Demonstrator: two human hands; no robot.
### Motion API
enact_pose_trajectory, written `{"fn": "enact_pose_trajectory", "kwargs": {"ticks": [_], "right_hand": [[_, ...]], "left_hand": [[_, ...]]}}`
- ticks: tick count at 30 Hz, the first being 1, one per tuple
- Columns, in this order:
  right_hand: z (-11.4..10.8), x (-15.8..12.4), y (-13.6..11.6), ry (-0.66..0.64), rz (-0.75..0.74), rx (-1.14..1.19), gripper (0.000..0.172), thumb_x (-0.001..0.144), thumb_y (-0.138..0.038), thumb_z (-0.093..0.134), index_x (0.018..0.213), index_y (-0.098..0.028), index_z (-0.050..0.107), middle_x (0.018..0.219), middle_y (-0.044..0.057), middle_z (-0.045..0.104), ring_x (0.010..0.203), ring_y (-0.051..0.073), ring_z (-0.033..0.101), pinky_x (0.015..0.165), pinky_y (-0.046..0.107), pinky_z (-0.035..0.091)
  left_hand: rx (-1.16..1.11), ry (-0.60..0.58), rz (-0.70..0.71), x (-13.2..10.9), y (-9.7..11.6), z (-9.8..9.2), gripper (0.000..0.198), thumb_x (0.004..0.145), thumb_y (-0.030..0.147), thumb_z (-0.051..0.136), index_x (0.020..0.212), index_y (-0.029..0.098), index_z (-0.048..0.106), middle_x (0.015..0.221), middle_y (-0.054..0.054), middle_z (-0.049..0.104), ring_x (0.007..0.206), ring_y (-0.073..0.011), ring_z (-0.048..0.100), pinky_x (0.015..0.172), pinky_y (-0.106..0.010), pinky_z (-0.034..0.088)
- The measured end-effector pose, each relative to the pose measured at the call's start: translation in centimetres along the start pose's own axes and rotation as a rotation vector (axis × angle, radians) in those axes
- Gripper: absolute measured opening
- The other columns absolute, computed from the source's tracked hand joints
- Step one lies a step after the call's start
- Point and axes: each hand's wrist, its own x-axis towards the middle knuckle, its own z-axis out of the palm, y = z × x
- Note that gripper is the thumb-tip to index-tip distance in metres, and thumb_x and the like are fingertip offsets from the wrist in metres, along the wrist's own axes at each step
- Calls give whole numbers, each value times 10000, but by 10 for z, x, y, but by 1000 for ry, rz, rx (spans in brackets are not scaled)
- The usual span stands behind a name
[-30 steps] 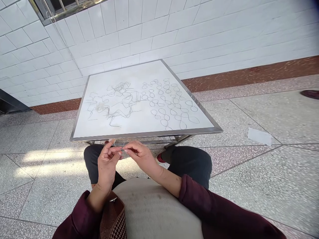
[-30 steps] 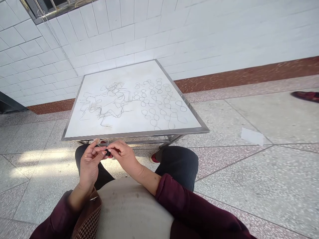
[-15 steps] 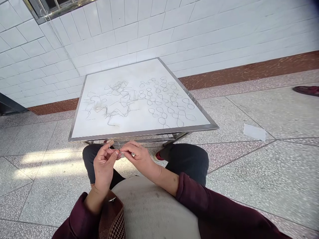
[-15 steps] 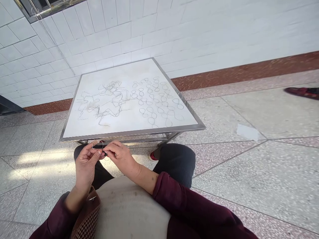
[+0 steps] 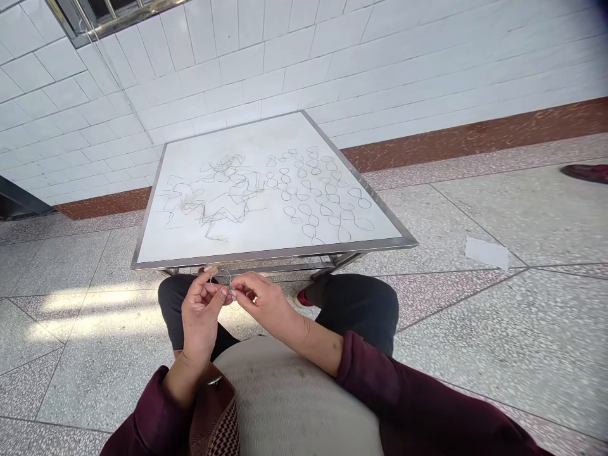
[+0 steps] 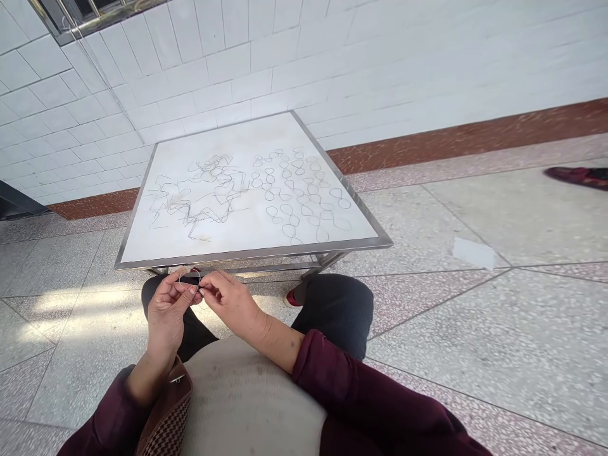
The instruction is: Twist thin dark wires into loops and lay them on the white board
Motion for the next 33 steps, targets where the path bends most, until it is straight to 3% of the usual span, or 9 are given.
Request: {"fn": "enact_pose_trajectory", "kwargs": {"ticks": [11, 18, 24, 29, 33], "right_hand": [[5, 2, 0, 24, -9, -42, 177, 872, -88, 473, 772, -216, 543, 744, 14, 577, 697, 149, 561, 623, 256, 455], [6, 1, -1, -7, 238, 170, 59, 884, -212, 556, 933, -221, 586, 772, 3, 605, 626, 135, 580, 526, 243, 483], [13, -5, 3, -29, 222, 222, 148, 839, -266, 667, 980, -230, 636, 783, 9, 636, 684, 157, 624, 582, 279, 539], [17, -8, 3, -63, 293, 391, 161, 915, -283, 558, 1054, -236, 625, 832, 11, 632, 572, 123, 616, 511, 265, 553], [11, -5, -2, -62, 257, 355, 144, 962, -276, 484, 957, -226, 619, 823, 5, 588, 495, 86, 547, 491, 241, 523]], "left_hand": [[39, 44, 43, -2, -5, 6, 499, 770, 240, 764, 1246, 210, 616, 727, 36, 647, 644, -96, 614, 681, -244, 568], [-19, 109, 111, 0, -9, 5, 599, 791, 258, 764, 1344, 222, 538, 785, 23, 670, 712, -117, 640, 736, -274, 574], [-31, 146, 140, 1, -8, 4, 550, 794, 283, 770, 1301, 224, 564, 782, 24, 666, 737, -120, 649, 758, -267, 560], [13, 135, 144, 1, -7, 3, 503, 810, 288, 756, 1273, 220, 573, 781, 24, 664, 686, -117, 642, 712, -260, 552], [36, 96, 149, 0, -8, 3, 473, 822, 274, 744, 1263, 218, 584, 774, 25, 666, 695, -107, 630, 732, -248, 539]]}}
